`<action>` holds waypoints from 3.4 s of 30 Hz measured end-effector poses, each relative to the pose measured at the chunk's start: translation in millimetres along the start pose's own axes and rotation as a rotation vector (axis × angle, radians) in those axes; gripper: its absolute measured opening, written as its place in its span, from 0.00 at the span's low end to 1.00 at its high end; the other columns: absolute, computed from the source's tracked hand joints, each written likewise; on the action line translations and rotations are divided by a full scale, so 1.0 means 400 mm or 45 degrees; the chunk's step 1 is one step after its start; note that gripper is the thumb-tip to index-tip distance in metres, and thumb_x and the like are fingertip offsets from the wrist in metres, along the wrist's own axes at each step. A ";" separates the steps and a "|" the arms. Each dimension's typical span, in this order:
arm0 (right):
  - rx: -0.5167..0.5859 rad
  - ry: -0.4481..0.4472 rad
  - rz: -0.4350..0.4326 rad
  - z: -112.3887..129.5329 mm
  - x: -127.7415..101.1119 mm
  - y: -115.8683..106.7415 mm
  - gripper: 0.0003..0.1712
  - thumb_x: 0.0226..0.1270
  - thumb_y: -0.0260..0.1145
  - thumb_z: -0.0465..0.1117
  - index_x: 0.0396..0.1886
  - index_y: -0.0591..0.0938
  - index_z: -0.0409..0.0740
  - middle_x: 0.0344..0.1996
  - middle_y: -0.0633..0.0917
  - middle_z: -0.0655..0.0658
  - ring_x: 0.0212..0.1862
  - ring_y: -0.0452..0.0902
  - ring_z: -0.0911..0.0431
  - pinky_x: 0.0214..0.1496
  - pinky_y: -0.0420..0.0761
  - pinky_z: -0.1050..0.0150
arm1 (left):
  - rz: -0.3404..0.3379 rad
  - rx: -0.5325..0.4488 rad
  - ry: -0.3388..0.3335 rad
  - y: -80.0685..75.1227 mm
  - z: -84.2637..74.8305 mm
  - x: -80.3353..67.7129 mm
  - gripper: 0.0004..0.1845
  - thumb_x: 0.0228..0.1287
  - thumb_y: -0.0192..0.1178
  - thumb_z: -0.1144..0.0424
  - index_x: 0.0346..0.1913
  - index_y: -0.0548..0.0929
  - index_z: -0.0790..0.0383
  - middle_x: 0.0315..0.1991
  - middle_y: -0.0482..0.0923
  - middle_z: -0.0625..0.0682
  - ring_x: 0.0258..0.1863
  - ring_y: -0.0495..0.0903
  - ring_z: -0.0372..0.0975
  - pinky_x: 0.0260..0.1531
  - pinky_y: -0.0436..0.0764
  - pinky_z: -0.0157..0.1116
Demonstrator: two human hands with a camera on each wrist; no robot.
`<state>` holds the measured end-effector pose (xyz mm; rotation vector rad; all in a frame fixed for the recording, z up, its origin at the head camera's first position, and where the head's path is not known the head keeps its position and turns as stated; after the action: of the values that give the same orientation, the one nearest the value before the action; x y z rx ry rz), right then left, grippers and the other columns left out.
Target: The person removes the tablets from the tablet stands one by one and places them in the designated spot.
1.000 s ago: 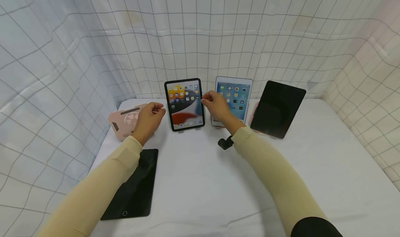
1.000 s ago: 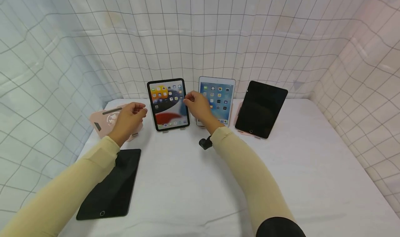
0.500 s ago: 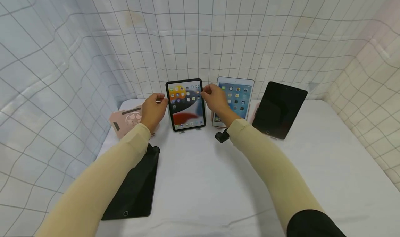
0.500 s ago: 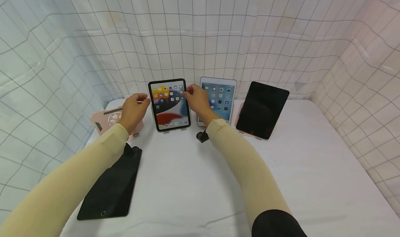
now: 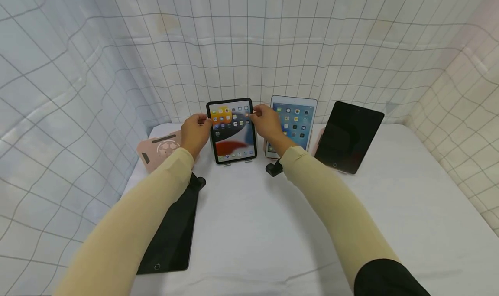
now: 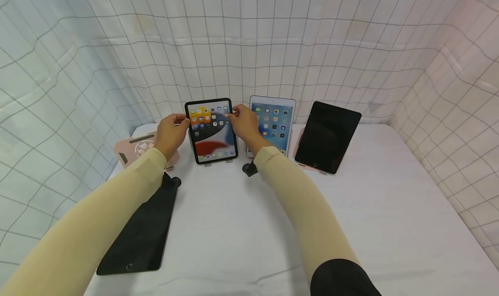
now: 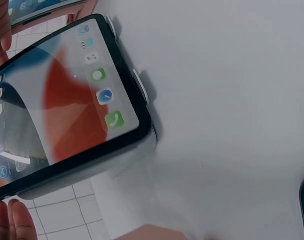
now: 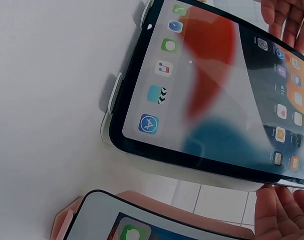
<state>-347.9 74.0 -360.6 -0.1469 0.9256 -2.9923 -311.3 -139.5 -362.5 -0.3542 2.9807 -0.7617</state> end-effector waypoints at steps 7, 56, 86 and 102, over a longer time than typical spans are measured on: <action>0.003 -0.004 0.002 0.003 0.000 0.004 0.22 0.77 0.58 0.44 0.66 0.74 0.42 0.56 0.80 0.42 0.55 0.76 0.50 0.53 0.79 0.57 | -0.027 -0.084 -0.041 0.006 0.002 0.006 0.19 0.77 0.51 0.57 0.63 0.74 0.64 0.58 0.73 0.58 0.55 0.72 0.46 0.56 0.76 0.41; 0.525 -0.044 0.005 -0.032 -0.080 -0.015 0.07 0.75 0.61 0.38 0.44 0.79 0.38 0.47 0.80 0.41 0.50 0.81 0.50 0.51 0.82 0.62 | 0.055 -0.535 0.089 -0.008 0.059 -0.061 0.12 0.76 0.54 0.58 0.50 0.74 0.64 0.53 0.74 0.55 0.54 0.76 0.42 0.57 0.77 0.38; 0.712 -0.067 0.202 0.015 -0.197 -0.047 0.05 0.73 0.61 0.34 0.43 0.77 0.36 0.40 0.80 0.41 0.44 0.79 0.50 0.49 0.83 0.55 | 0.256 -0.472 0.094 -0.133 0.027 -0.207 0.05 0.77 0.52 0.62 0.48 0.72 0.60 0.45 0.71 0.52 0.45 0.75 0.40 0.45 0.81 0.30; 0.784 -0.080 0.300 0.042 -0.258 -0.079 0.04 0.73 0.60 0.31 0.44 0.75 0.34 0.37 0.78 0.43 0.41 0.77 0.52 0.48 0.83 0.56 | 0.252 -0.455 0.158 -0.161 -0.002 -0.275 0.07 0.78 0.51 0.63 0.48 0.71 0.64 0.44 0.72 0.52 0.44 0.77 0.39 0.44 0.80 0.30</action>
<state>-243.0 94.0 -338.0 -0.1119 -0.0111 -2.8654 -190.8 -168.6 -332.7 -0.0191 3.1994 -0.2390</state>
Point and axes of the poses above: each hand's wrist, its own x-axis towards the middle knuckle, its own y-axis out of the palm, z = x × y, the point moved 2 cm from there along x, towards the middle knuckle
